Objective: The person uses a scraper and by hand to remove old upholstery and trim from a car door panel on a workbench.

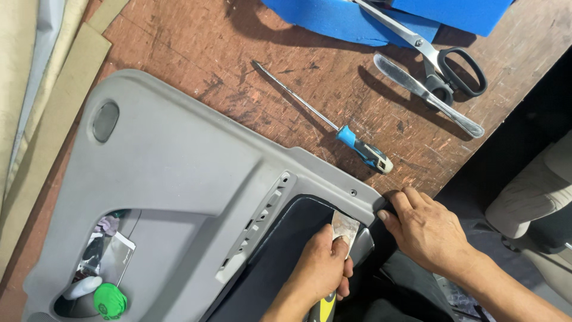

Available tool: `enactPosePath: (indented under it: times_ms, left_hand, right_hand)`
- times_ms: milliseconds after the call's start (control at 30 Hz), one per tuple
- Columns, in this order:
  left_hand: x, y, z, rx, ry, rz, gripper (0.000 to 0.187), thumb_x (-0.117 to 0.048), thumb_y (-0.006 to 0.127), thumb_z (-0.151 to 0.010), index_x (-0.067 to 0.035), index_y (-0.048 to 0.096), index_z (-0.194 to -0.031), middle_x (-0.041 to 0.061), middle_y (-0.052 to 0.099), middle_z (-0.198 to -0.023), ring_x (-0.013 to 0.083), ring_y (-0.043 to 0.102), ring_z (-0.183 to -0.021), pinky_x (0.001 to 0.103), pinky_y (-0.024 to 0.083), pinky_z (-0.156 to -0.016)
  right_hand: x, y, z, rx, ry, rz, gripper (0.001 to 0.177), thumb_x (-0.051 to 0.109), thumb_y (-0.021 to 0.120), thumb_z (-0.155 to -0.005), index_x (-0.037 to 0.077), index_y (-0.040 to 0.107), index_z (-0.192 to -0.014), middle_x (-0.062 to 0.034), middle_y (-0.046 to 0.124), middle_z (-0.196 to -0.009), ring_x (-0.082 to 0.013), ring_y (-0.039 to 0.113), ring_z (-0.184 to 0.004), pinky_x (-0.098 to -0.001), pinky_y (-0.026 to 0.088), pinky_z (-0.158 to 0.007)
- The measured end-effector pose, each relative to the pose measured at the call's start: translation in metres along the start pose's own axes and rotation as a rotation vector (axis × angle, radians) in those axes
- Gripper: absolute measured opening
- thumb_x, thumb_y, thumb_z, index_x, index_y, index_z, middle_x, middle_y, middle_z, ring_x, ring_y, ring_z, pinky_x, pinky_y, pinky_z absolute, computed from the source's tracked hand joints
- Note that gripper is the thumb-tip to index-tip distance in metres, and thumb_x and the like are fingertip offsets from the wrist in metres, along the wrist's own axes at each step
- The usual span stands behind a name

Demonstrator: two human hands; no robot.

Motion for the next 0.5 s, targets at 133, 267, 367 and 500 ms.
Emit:
enactPosePath:
  times_ms: [133, 267, 367, 500]
  left_hand:
    - [-0.006, -0.010, 0.000, 0.071, -0.015, -0.019, 0.015, -0.018, 0.046, -0.104, -0.004, 0.051, -0.104, 0.006, 0.058, -0.062, 0.0146, 0.054, -0.038, 0.033, 0.045, -0.035]
    - [-0.008, -0.024, -0.003, 0.151, 0.022, -0.110, 0.014, -0.017, 0.046, -0.103, -0.006, 0.054, -0.107, 0.004, 0.059, -0.063, 0.0131, 0.054, -0.039, 0.031, 0.045, -0.037]
    - [-0.003, -0.029, -0.007, 0.196, 0.008, -0.129, 0.015, -0.017, 0.043, -0.104, -0.007, 0.052, -0.109, 0.003, 0.058, -0.064, 0.0121, 0.054, -0.040, 0.030, 0.046, -0.038]
    - [0.006, -0.027, -0.001, 0.170, 0.068, -0.075, 0.018, -0.016, 0.045, -0.102, -0.004, 0.053, -0.112, 0.004, 0.059, -0.064, 0.0134, 0.054, -0.041, 0.031, 0.046, -0.038]
  right_hand:
    - [0.002, -0.003, -0.002, 0.034, 0.014, 0.000, 0.039, 0.043, 0.055, -0.093, 0.009, 0.062, -0.112, -0.0072, 0.063, -0.093, -0.0238, 0.067, -0.093, -0.0397, 0.057, -0.079]
    - [0.002, -0.001, -0.004, 0.087, 0.045, 0.017, 0.038, 0.044, 0.054, -0.095, 0.010, 0.062, -0.111, -0.0066, 0.062, -0.094, -0.0224, 0.068, -0.091, -0.0387, 0.058, -0.078]
    - [-0.001, 0.004, -0.004, 0.100, 0.055, 0.041, 0.038, 0.043, 0.055, -0.094, 0.010, 0.061, -0.112, -0.0062, 0.063, -0.093, -0.0225, 0.069, -0.091, -0.0388, 0.059, -0.078]
    - [0.001, 0.007, -0.001, -0.038, -0.008, 0.005, 0.037, 0.040, 0.061, -0.090, 0.008, 0.061, -0.109, -0.0099, 0.063, -0.093, -0.0294, 0.068, -0.092, -0.0422, 0.058, -0.077]
Point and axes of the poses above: each hand's wrist, its own z-axis away from the middle knuckle, its own y-axis out of the palm, x = y × z, the point moved 4 cm from there along -z, towards the middle knuckle
